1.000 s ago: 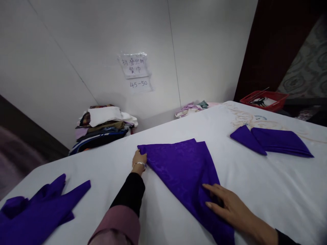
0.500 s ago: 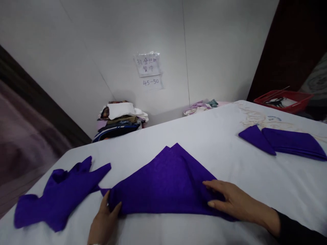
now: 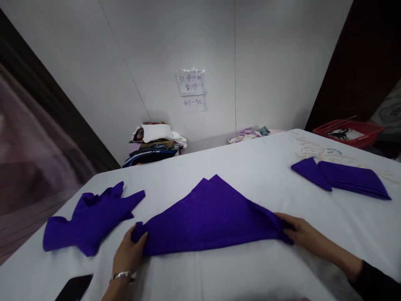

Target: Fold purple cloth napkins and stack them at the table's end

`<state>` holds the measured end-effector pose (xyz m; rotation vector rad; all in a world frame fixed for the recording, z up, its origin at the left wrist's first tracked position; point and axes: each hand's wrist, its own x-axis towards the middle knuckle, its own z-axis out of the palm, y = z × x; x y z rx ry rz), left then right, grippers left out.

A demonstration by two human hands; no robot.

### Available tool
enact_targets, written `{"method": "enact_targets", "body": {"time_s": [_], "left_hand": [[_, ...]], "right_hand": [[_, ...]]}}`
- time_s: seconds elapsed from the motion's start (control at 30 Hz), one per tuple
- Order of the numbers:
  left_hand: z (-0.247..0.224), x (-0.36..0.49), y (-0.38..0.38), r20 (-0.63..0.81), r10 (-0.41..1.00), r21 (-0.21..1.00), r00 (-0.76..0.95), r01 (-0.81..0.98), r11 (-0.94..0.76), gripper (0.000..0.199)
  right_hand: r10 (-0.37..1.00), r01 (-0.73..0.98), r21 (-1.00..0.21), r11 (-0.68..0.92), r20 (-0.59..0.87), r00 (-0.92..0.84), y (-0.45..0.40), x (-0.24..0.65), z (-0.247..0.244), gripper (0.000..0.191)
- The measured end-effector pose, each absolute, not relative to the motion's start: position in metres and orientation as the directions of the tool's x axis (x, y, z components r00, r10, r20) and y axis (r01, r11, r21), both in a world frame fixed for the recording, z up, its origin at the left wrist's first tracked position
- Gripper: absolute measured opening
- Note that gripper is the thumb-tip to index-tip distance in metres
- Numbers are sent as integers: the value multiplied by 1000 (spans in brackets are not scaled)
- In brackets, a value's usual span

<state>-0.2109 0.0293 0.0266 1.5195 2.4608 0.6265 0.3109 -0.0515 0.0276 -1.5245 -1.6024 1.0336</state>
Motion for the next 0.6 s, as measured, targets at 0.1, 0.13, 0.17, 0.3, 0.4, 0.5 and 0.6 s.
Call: {"method": "enact_targets", "body": {"time_s": [0.1, 0.13, 0.17, 0.3, 0.4, 0.5, 0.6], "left_hand": [[28, -193, 24, -52, 929, 486, -368, 803, 345, 48], [28, -185, 20, -75, 948, 507, -308, 807, 302, 45], [27, -178, 14, -95, 966, 522, -240, 814, 254, 42], [28, -160, -8, -156, 983, 505, -93, 848, 160, 34], [35, -164, -20, -186, 974, 461, -130, 864, 203, 37], [44, -176, -25, -210, 963, 420, -169, 874, 245, 40], [51, -187, -26, -164, 954, 320, -252, 901, 293, 48]], "right_hand": [[989, 428, -900, -78, -17, 144, -29, 355, 28, 42], [977, 462, -881, -99, 2, 213, -22, 371, 28, 44], [962, 516, -849, -114, 36, 272, -16, 386, 28, 45], [931, 817, -539, -205, 149, 332, -7, 430, 24, 40], [942, 941, -225, -253, 166, 293, -9, 441, 22, 43], [953, 955, 19, -296, 75, 294, -10, 440, 25, 43], [974, 967, 115, -226, 42, 223, -2, 425, 34, 43]]}}
